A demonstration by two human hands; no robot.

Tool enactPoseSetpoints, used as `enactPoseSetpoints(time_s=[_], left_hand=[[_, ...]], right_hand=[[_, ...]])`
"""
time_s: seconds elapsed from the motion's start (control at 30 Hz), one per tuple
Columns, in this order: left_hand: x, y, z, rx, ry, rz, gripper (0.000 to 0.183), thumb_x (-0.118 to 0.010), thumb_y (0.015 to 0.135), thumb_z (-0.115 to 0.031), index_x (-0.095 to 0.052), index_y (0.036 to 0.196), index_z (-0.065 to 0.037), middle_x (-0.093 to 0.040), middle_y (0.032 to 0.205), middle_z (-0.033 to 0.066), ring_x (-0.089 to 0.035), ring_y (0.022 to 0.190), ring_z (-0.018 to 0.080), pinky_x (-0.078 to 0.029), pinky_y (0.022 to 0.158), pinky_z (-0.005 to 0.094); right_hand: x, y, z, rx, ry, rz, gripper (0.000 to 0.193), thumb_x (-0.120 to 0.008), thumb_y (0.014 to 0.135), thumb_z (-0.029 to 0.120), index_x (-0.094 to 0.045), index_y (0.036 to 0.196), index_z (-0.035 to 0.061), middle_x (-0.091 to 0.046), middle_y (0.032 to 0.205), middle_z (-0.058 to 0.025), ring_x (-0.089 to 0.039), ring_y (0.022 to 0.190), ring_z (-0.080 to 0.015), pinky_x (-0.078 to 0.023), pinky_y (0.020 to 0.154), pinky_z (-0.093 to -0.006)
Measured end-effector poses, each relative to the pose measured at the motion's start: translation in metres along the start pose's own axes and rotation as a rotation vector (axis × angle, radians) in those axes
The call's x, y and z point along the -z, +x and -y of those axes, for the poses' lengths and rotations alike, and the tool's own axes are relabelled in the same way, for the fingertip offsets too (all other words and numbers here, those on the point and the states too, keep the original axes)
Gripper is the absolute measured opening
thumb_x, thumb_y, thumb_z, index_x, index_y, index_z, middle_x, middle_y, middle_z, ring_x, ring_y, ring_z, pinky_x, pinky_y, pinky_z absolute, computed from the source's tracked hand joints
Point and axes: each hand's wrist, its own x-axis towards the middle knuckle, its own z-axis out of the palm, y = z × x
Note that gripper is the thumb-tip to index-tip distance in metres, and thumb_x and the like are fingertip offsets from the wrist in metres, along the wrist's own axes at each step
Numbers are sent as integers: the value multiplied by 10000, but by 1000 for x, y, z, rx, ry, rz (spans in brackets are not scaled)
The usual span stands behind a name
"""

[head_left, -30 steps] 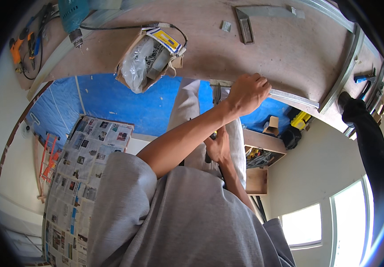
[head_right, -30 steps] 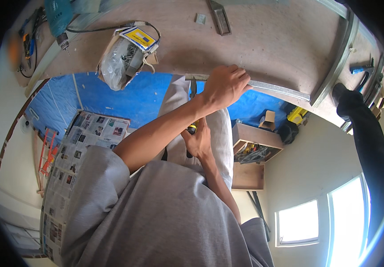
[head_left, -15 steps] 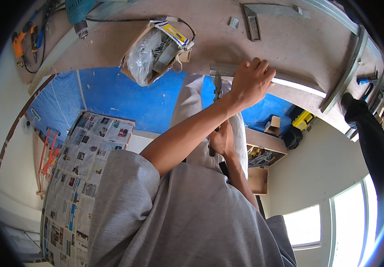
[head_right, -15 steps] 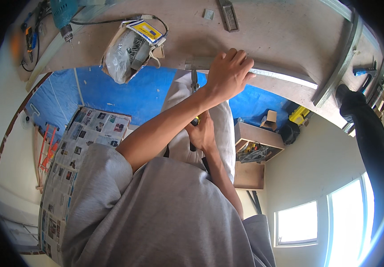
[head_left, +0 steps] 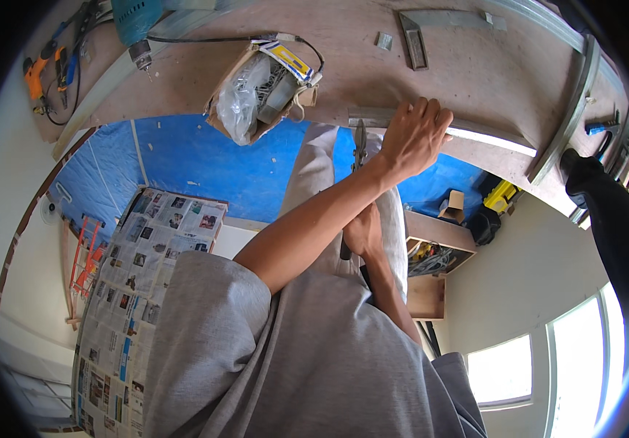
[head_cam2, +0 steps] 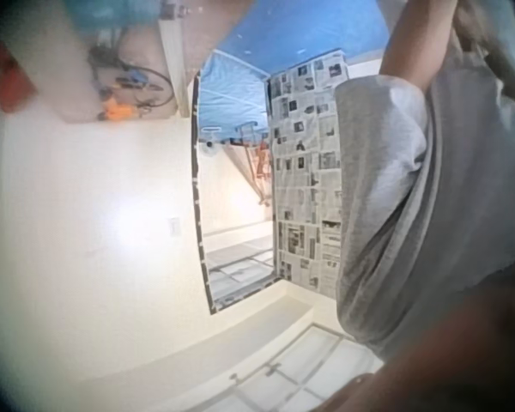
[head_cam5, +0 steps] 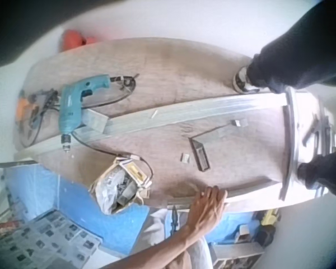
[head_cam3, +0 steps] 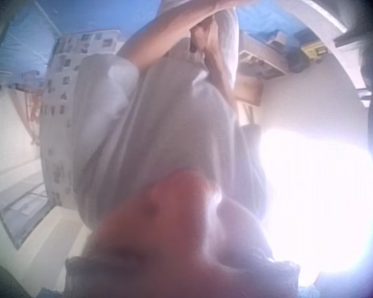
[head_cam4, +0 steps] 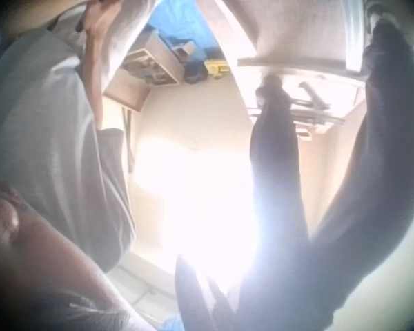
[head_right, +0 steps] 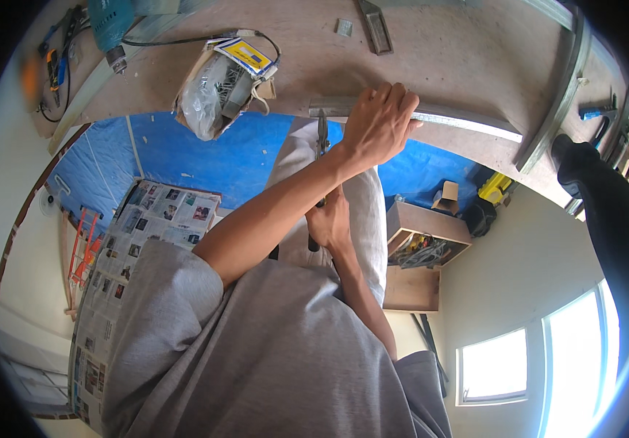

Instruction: The person uses tin snips to cut a long metal profile into shorter segments on a workbench. They repeatedly position the profile, cut it, and place the cut pieces aside while another person works nearby.

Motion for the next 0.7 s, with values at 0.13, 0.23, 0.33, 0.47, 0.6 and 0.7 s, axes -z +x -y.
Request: enactPoseSetpoints(time_s=[0.13,0.23,0.33,0.47,0.6,0.7], left_hand=[[-3,-1,1,-44,28,-72,272,-692,942,-333,-644,1085,-107,-598,1009,84,-564,990,239,-448,829,421],[-3,0,2,-55,-7,-82,257,-686,944,-330,-683,1099,-125,-595,1016,81,-560,1002,243,-445,843,428],[-1,0,2,-55,-21,-95,251,-687,942,-320,-701,1092,-119,-594,1018,81,-561,1001,246,-444,847,433],[3,-1,-1,-26,-39,-78,277,-678,947,-348,-709,1060,-97,-596,1002,83,-566,984,248,-451,826,440],[1,2,-4,21,0,6,366,-682,936,-443,-729,981,-83,-598,966,86,-577,940,248,-460,800,445],[-2,3,-3,-22,69,102,433,-711,896,-517,-737,933,-86,-610,964,89,-586,933,241,-458,803,446]], right_hand=[[4,4,5,-11,-53,29,521,-655,893,265,-560,1303,-42,-664,1236,-296,-619,1168,-478,-495,982,-491],[6,6,7,-82,-9,73,612,-701,882,273,-516,1372,-45,-648,1289,-300,-606,1215,-477,-488,1017,-485],[2,8,5,-53,28,59,585,-687,887,264,-532,1354,-52,-658,1264,-302,-614,1201,-479,-490,1013,-487],[-1,11,-3,13,34,31,541,-667,891,257,-561,1320,-56,-671,1231,-305,-624,1175,-487,-496,1001,-488],[4,18,-10,53,5,103,507,-664,891,257,-590,1286,-53,-672,1222,-308,-627,1157,-494,-502,989,-489],[5,21,-13,104,37,115,496,-672,886,257,-601,1272,-45,-673,1225,-297,-628,1147,-495,-503,987,-494]])
